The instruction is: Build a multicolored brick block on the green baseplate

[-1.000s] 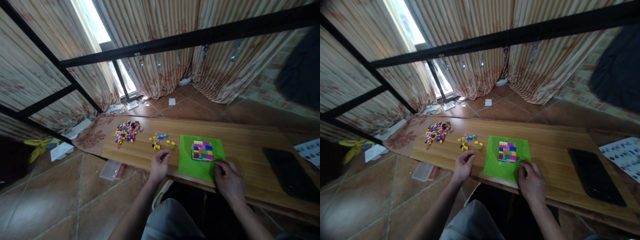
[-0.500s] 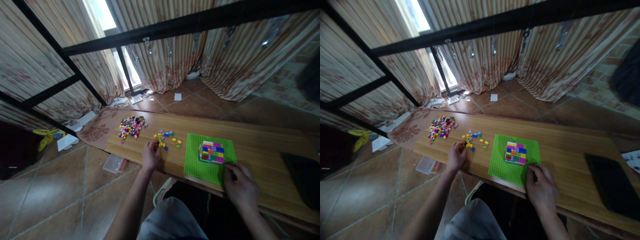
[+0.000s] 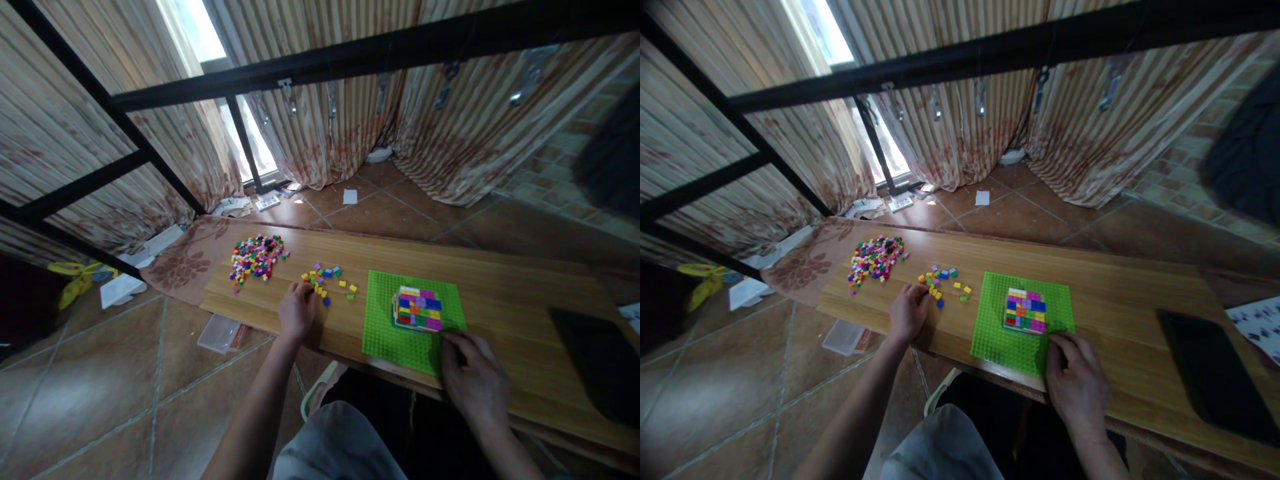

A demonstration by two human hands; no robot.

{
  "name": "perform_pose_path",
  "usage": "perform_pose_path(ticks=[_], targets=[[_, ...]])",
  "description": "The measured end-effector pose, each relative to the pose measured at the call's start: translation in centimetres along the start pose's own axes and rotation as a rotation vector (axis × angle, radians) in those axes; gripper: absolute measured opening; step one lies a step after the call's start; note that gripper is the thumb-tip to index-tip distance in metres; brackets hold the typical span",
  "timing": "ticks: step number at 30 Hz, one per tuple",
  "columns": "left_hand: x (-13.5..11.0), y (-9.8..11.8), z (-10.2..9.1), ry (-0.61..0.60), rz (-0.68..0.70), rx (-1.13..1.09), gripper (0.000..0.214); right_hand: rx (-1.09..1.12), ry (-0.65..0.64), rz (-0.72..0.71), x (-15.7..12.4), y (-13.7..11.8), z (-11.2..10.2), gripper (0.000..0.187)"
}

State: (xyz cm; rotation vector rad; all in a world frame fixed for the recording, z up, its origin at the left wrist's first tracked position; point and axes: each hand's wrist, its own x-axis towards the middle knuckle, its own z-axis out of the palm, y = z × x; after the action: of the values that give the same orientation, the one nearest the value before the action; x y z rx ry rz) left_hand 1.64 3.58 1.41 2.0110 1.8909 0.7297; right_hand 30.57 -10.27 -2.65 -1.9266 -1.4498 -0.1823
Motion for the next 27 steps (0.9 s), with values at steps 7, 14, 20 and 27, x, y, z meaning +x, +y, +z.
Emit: perform_pose_path(ticks=[7, 14, 20, 27], targets=[[-0.4, 0.1, 0.9, -0.014, 0.069, -0.14, 0.015, 0.016, -0.008, 0.01, -0.1, 0.1, 0.0, 0.032], [1.9, 2.0, 1.1, 0.06, 0.117, -0.038, 0.018, 0.017, -0.014, 0.022, -0.1, 0.3, 0.3, 0.029], [4.0, 3.5, 2.2, 0.062, 0.125, 0.297, 0.024, 0.054, -0.016, 0.026, 0.0, 0.1, 0.4, 0.025], [4.0, 3.4, 1.6, 0.048, 0.168, 0.293, 0.019, 0.089, -0.021, 0.028, 0.2, -0.3, 0.3, 0.022]])
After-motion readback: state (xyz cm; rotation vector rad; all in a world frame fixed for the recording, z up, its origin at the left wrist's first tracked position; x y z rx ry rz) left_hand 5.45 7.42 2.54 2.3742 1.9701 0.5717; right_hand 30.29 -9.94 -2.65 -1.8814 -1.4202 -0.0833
